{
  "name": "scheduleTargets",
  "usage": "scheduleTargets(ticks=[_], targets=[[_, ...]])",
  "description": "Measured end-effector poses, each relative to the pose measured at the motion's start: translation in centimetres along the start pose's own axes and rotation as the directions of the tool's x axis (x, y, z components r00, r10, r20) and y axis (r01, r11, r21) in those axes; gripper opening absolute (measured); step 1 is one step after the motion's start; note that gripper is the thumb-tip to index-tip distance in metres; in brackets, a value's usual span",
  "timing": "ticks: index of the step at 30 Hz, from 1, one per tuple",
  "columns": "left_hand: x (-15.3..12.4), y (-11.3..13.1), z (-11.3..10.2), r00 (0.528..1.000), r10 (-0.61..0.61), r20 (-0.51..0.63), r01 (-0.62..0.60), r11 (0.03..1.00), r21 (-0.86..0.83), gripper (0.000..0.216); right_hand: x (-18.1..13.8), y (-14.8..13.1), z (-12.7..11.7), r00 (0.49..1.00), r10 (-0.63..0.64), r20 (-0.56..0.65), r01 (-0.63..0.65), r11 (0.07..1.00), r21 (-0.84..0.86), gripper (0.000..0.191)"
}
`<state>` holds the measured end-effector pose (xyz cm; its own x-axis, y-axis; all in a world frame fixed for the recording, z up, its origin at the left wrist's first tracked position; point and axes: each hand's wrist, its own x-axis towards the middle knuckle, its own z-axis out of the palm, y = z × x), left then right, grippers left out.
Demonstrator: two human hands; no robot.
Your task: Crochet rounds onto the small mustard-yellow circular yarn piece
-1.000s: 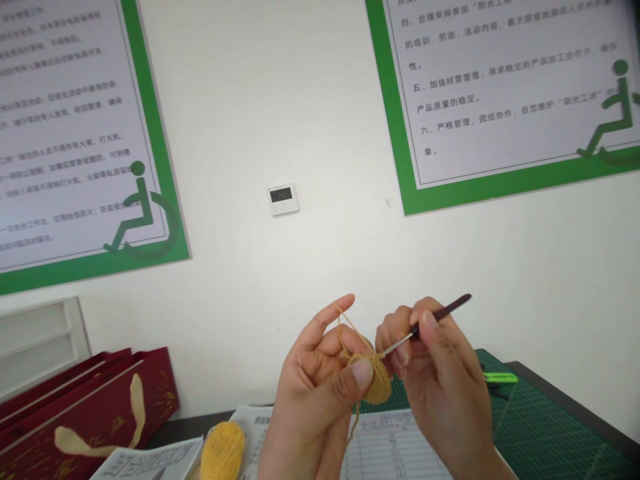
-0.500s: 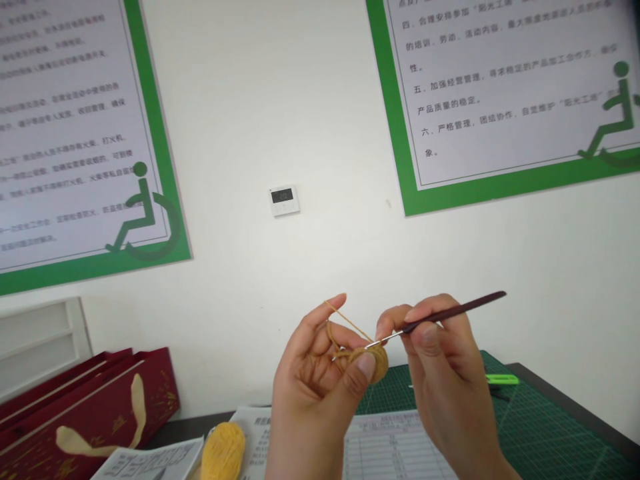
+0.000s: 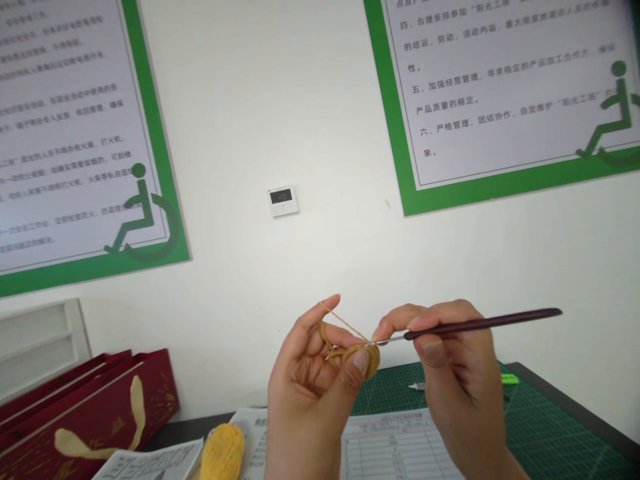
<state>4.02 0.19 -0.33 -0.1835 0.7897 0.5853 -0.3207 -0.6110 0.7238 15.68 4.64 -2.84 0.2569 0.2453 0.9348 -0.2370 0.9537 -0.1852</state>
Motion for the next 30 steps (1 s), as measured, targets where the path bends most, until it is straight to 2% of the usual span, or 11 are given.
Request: scheduleTargets(ticks=[5,8,13,17,20,23,26,30], targets=[[0.1,-0.1,-0.1,1.000,0.007,-0.003,-0.007,1.000,0.014,0.049,0.0,-0.1,-0.7,0.994,-0.075,0.078,0.080,0.995,-0.052,0.013],[0.1,-0.1,-0.2,1.000,0.003,0.001,-0.003,1.000,0.012,0.050,0.4,-0.2,-1.3,0.975,-0.147,0.167,0.162,0.984,-0.077,0.016],[0.1,-0.1,-0.2,1.000,0.027,0.011,-0.027,0.999,0.018,0.048,1.4,-0.6,-1.8,0.888,-0.279,0.366,0.374,0.901,-0.219,0.019],[0.1,0.0,-0.2,0.999,-0.007,0.036,0.008,1.000,-0.003,0.050,1.5,-0.7,-1.5,0.842,-0.365,0.396,0.500,0.805,-0.320,0.021],[0.0,0.1,-0.3,0.995,-0.060,0.081,0.065,0.996,-0.060,0.051,0.8,-0.1,-1.3,0.866,-0.372,0.334,0.464,0.846,-0.263,0.021],[0.1,0.1,-0.3,0.986,-0.123,0.115,0.134,0.986,-0.098,0.053,-0.2,0.8,-1.0,0.923,-0.332,0.197,0.363,0.920,-0.151,0.025],[0.2,0.1,-0.4,0.986,-0.123,0.115,0.137,0.984,-0.117,0.056,-0.7,1.7,-0.6,0.959,-0.273,0.075,0.279,0.956,-0.092,0.022],[0.3,0.0,-0.5,0.985,-0.135,0.105,0.147,0.981,-0.126,0.061,-0.6,2.4,-0.3,0.967,-0.233,0.104,0.234,0.972,-0.001,0.024]])
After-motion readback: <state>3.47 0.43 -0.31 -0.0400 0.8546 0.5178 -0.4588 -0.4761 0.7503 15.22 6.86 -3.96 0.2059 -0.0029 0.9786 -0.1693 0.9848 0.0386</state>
